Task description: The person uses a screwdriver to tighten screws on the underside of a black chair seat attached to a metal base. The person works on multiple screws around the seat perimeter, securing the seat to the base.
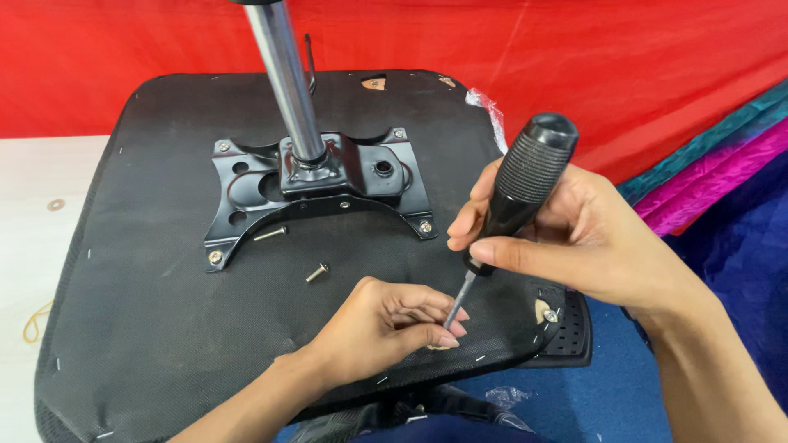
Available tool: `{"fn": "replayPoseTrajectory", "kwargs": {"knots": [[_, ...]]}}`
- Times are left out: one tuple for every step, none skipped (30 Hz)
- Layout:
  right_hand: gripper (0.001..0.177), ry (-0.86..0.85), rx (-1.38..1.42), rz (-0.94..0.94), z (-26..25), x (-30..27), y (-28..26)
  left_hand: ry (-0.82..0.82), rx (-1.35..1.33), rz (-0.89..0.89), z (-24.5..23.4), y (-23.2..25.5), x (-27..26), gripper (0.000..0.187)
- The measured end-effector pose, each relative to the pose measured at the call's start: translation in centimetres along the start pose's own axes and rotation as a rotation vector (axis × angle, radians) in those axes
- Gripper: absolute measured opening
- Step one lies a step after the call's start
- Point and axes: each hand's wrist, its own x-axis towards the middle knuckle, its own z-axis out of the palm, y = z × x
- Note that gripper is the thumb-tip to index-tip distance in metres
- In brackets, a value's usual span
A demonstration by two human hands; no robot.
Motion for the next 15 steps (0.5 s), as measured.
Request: {"fn": "replayPoseTrajectory", "kwargs": {"knots": [[0.038,0.041,-0.056,0.036,0.0,-0.2,0.2,0.005,0.015,-0.005,0.1,0.3,0.0,0.024],[0.034,0.082,-0.112,0.072,0.0,-0.3,0.3,0.010,0.030,-0.009,0.2,0.6,0.1,0.024],[0.036,0.071,-0.106,0.083,-0.1,-0.4,0.5,-0.036,0.036,-0.005,0.1,0.9,0.1,0.025],[0.038,0.060,-0.099,0.094,-0.3,-0.4,0.5,-0.081,0.043,-0.001,0.0,1.2,0.1,0.027],[0.039,0.047,-0.094,0.105,-0.5,-0.5,0.5,-0.125,0.048,0.004,-0.1,1.5,0.1,0.028],[0.045,0.045,-0.135,0.093,-0.6,-0.6,0.5,-0.169,0.081,0.009,-0.4,1.8,0.2,0.029],[0.050,0.040,-0.176,0.082,-0.8,-0.6,0.3,-0.209,0.112,0.014,-0.6,2.0,0.2,0.030],[0.055,0.034,-0.218,0.072,-0.8,-0.6,0.2,-0.250,0.142,0.020,-0.8,2.1,0.3,0.031],[0.056,0.030,-0.194,0.050,-0.8,-0.7,0.1,-0.256,0.163,0.025,-0.9,2.1,0.4,0.026],[0.056,0.026,-0.170,0.028,-0.8,-0.9,-0.1,-0.262,0.184,0.030,-1.0,2.0,0.5,0.022],[0.057,0.021,-0.146,0.006,-0.7,-1.1,-0.3,-0.267,0.203,0.035,-1.2,1.8,0.7,0.018],[0.057,0.008,-0.120,-0.009,-0.6,-1.2,-0.5,-0.250,0.168,0.029,-1.2,1.6,0.8,0.017],[0.058,-0.006,-0.094,-0.024,-0.5,-1.3,-0.6,-0.233,0.130,0.023,-1.2,1.4,1.0,0.015],[0.058,-0.019,-0.068,-0.038,-0.4,-1.5,-0.7,-0.216,0.093,0.016,-1.2,1.1,1.0,0.013],[0.056,-0.017,-0.050,-0.037,-0.2,-1.6,-0.8,-0.196,0.103,0.020,-1.2,0.9,1.0,0.013]]}}
